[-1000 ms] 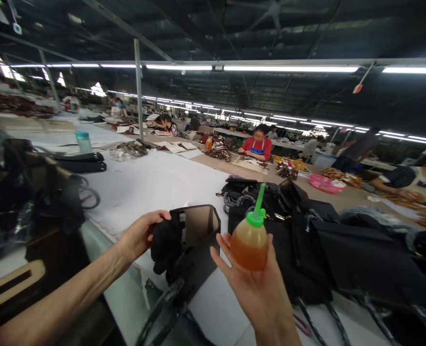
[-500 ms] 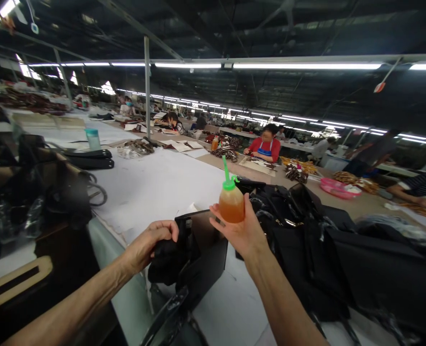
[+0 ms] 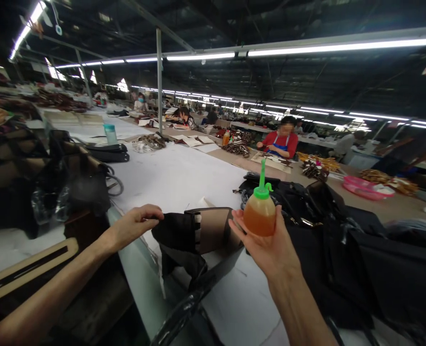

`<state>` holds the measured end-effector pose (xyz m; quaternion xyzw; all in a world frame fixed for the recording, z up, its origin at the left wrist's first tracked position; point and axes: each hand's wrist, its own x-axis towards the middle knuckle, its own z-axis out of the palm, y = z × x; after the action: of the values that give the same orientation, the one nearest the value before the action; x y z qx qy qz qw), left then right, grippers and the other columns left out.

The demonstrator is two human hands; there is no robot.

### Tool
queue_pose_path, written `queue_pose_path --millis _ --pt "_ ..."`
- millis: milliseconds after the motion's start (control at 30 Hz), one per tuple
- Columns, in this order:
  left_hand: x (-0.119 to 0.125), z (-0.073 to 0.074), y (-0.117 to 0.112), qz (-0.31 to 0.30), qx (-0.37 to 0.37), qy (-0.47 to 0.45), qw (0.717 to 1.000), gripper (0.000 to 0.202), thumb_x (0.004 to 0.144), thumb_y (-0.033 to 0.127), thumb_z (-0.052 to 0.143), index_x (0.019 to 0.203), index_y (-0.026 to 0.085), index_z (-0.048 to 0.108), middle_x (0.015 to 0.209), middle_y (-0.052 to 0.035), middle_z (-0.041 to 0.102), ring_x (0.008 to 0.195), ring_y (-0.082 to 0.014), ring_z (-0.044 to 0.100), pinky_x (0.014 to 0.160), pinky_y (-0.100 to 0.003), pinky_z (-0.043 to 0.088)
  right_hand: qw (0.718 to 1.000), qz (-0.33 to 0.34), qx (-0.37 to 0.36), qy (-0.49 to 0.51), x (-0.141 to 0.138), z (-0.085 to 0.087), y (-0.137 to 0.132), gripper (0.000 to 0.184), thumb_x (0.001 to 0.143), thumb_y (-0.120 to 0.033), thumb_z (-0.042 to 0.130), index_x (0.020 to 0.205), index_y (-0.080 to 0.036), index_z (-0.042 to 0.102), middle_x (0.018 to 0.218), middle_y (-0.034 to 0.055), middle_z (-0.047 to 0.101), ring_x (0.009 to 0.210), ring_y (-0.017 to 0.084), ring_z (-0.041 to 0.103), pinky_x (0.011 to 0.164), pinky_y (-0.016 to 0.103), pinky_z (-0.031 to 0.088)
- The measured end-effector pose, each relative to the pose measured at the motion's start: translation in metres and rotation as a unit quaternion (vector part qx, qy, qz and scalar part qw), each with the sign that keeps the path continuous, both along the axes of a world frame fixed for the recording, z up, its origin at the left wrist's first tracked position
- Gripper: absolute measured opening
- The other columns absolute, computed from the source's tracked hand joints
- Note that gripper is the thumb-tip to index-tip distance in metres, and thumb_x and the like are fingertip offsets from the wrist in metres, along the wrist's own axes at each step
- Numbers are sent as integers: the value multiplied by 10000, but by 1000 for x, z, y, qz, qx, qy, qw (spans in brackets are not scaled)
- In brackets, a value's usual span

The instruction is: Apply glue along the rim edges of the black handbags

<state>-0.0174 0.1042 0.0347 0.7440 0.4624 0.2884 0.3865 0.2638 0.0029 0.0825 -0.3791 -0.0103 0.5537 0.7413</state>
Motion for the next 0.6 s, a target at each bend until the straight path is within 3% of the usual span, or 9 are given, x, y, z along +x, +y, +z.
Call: queue_pose_path --millis 67,100,133,233,300,333,467,600 --pt "14 16 -19 27 108 20 994 274 749 267 543 979 190 669 1237 -109 551 1101 -290 501 966 -432 368 1000 -7 9 11 3 -4 0 426 896 -489 452 901 -108 643 962 196 622 1105 380 532 872 592 455" --pt "21 24 -30 15 149 10 989 309 780 286 541 1056 199 650 1322 -110 492 1207 -303 421 1036 -451 293 1000 -7 14 13 4 -5 0 422 889 -493 466 890 -109 642 951 192 621 1106 381 531 875 601 449" --pt "29 30 -41 -38 162 -7 986 343 808 315 538 1126 216 622 1362 -99 461 1263 -294 367 1071 -443 246 1000 -6 18 12 5 -6 -1 426 881 -501 478 880 -107 642 941 192 621 1106 383 530 873 608 446" --pt "54 34 -69 -252 70 -3 965 599 784 487 597 1318 246 470 1336 -101 492 1270 -302 369 1059 -441 276 1000 4 26 3 6 -6 -3 444 872 -516 489 864 -100 644 921 196 623 1103 381 532 872 606 442" --pt "69 24 -79 -312 23 59 948 772 671 571 677 1324 226 452 1221 -123 562 1161 -337 463 957 -449 378 1000 5 26 4 5 -5 -4 454 882 -516 473 865 -98 648 912 194 629 1103 374 535 879 604 434" --pt "75 16 -81 -313 26 92 945 720 660 552 694 1268 219 500 1132 -115 597 1074 -330 516 896 -431 414 1000 5 23 6 5 -4 -4 457 886 -514 467 865 -96 651 911 195 633 1103 371 536 882 605 430" --pt "80 -2 -76 -298 92 126 942 90 799 258 575 866 209 610 844 -24 608 769 -186 570 716 -284 420 1000 23 11 4 5 2 -13 463 878 -523 482 887 -100 671 889 192 653 1114 368 529 896 615 407" --pt "68 14 -59 -353 93 65 929 103 793 137 537 779 202 616 825 -2 590 781 -145 555 687 -224 391 996 90 -25 12 -1 10 -38 525 874 -542 479 882 -62 692 844 216 668 1122 379 517 909 602 403"
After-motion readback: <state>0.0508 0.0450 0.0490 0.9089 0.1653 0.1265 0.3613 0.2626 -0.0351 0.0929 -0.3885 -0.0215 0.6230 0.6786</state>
